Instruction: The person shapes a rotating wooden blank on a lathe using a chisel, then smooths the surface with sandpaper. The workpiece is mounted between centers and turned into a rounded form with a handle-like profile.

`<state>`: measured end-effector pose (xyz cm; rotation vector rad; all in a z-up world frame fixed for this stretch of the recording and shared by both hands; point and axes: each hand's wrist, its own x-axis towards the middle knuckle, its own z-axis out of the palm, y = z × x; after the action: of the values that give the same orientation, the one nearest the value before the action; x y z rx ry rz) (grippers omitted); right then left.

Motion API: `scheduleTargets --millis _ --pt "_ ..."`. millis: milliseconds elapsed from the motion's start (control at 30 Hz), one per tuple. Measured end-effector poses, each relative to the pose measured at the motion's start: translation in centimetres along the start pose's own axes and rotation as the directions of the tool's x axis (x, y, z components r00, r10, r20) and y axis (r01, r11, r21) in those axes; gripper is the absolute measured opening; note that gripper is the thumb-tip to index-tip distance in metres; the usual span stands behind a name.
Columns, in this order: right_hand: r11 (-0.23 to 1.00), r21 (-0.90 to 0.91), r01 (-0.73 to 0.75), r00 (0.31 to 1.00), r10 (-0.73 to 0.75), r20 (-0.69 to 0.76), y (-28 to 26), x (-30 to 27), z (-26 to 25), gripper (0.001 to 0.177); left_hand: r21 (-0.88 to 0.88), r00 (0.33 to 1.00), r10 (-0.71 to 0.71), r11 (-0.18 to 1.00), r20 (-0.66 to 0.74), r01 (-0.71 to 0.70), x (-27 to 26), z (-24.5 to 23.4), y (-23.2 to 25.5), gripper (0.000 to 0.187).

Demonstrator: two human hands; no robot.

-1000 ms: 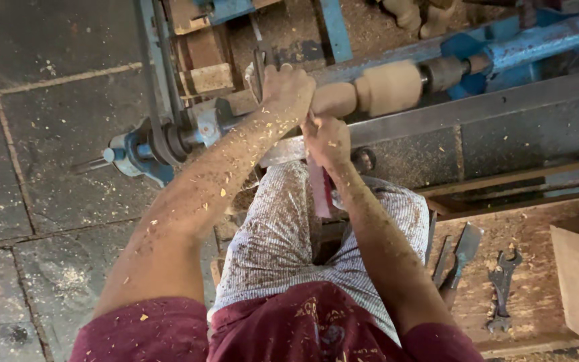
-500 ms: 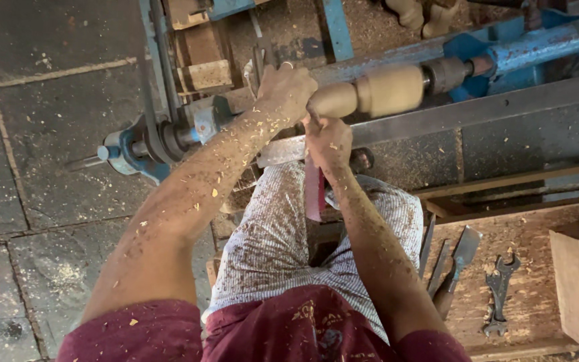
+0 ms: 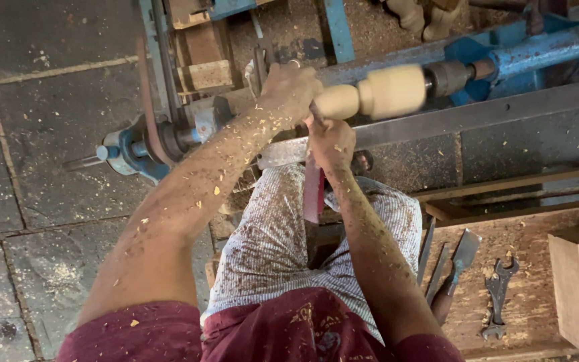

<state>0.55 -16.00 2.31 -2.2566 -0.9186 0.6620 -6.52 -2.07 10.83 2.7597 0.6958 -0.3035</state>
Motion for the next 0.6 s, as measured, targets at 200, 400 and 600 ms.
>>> scheduleTargets --millis 200,400,600 --pt "0.996 0.065 -0.061 0.998 0.063 -0.024 0.7 -0.2 0.0 0.051 0.047 0.995 0.099 0.994 0.031 -0.101 1.1 -0.2 -0.2 0.042" --pt "0.996 0.084 -0.021 0.994 0.03 -0.105 0.9 -0.1 0.2 0.056 0.048 0.991 0.107 0.993 0.077 -0.111 1.9 -0.1 -0.1 0.038" --pt "0.984 0.146 -0.099 0.992 0.108 -0.059 0.7 -0.2 -0.3 0.05 0.002 0.978 0.188 0.982 -0.085 -0.189 2.1 0.7 -0.2 0.035"
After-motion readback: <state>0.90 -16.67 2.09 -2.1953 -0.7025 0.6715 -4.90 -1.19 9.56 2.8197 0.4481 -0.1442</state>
